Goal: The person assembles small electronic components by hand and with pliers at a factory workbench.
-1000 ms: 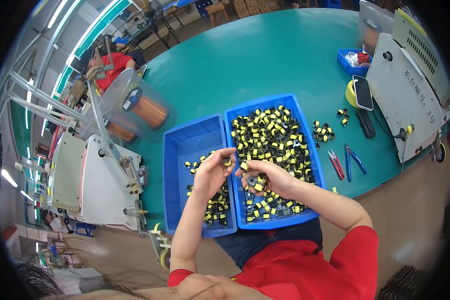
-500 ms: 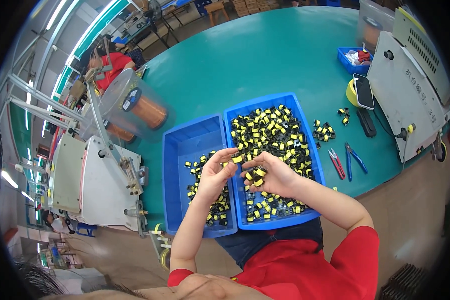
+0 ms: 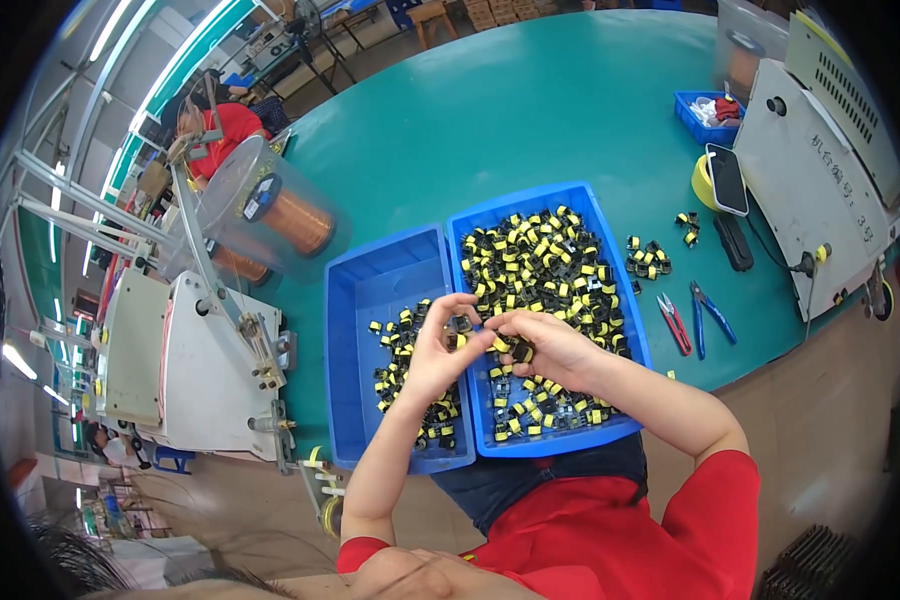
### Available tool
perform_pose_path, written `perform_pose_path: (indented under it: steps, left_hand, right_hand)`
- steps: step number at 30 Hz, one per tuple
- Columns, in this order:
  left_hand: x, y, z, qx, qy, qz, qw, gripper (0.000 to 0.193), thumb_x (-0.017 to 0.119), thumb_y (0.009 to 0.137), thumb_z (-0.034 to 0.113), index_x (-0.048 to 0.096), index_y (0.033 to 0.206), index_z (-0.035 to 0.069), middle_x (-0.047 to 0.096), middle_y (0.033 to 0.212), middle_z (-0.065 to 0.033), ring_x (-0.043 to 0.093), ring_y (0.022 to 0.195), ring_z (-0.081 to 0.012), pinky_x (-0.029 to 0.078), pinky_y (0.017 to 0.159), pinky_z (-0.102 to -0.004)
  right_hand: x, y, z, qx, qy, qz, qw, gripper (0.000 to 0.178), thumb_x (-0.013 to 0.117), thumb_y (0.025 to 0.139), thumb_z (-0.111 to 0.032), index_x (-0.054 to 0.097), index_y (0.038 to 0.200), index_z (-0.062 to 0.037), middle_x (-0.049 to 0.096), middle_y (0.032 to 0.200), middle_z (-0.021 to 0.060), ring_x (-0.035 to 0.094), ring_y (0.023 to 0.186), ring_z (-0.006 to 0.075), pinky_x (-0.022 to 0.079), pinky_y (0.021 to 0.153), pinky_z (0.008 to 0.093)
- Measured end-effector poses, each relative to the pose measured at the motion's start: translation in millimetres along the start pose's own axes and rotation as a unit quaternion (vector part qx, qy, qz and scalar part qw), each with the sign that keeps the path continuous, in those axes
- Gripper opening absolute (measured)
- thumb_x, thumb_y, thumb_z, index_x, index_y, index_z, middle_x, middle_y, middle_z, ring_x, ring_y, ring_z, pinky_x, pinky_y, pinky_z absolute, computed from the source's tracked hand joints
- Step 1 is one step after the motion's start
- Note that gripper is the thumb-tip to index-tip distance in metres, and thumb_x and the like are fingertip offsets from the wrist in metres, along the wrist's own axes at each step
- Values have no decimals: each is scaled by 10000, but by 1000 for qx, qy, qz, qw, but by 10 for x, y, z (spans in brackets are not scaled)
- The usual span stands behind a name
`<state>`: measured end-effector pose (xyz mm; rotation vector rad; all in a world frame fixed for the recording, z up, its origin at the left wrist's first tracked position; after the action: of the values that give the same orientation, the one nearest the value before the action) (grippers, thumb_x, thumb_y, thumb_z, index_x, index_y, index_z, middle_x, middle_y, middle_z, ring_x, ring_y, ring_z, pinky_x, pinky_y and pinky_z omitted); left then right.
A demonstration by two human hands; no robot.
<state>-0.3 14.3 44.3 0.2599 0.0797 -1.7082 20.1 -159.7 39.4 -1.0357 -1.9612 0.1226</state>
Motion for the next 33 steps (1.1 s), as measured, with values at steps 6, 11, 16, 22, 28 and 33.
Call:
perform_pose_path:
  steps: [6, 11, 16, 22, 28, 33]
  left_hand:
    - [62, -17, 163, 106, 157, -17, 982, 329, 763, 668, 82, 617, 962, 53, 505, 903, -33, 526, 774, -135, 442, 682, -256]
    - [-20, 19, 69, 96, 117, 11, 988, 243, 707, 694, 38, 642, 928, 27, 558, 902, -64, 551, 836, -170, 442, 727, -287]
    - [-60, 34, 58, 118, 120, 5, 986, 233, 709, 715, 80, 626, 928, 36, 565, 900, -81, 578, 848, -208, 459, 720, -320]
    - [-38, 23, 146, 148, 191, 28, 970, 250, 691, 747, 77, 607, 980, 44, 582, 899, -77, 588, 801, -190, 463, 690, -304]
    - [-95, 23, -19, -64, -94, 51, 992, 249, 579, 858, 81, 547, 1091, 3, 573, 841, -23, 458, 621, -51, 361, 538, -176]
    - [-184, 47, 8, -214, -372, -11, 903, 277, 522, 888, 125, 509, 1121, -23, 551, 859, -41, 418, 584, -87, 346, 500, -195]
  right_hand:
    - [-45, 49, 34, -34, -5, 24, 999, 206, 463, 881, -158, 523, 1036, -36, 566, 915, 66, 540, 711, 125, 431, 588, 271]
    - [7, -11, -29, -31, 31, 11, 999, 258, 448, 888, -213, 513, 1040, -15, 566, 872, 85, 564, 684, 158, 446, 595, 291]
    - [16, -28, -48, -32, 57, -13, 998, 263, 448, 858, -166, 512, 1064, -16, 559, 861, 88, 560, 709, 173, 449, 627, 298]
    - [8, -34, -44, -74, 37, -4, 997, 273, 454, 818, -107, 508, 1070, -17, 550, 888, 93, 559, 738, 177, 448, 650, 295]
    - [36, -13, -50, -72, 37, 40, 996, 210, 461, 868, -154, 494, 1031, -27, 588, 875, 102, 570, 724, 165, 450, 655, 291]
    - [13, -1, -52, -51, 27, 44, 997, 221, 481, 913, -270, 497, 939, -51, 613, 783, 88, 560, 662, 140, 451, 620, 281]
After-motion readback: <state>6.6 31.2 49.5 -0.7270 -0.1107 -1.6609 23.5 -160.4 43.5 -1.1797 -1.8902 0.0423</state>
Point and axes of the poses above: each hand's wrist, its own y-axis towards the middle knuckle, its own x-axis out of the palm, z = x × y, the point moved 1 cm from there along y, towards the middle knuckle
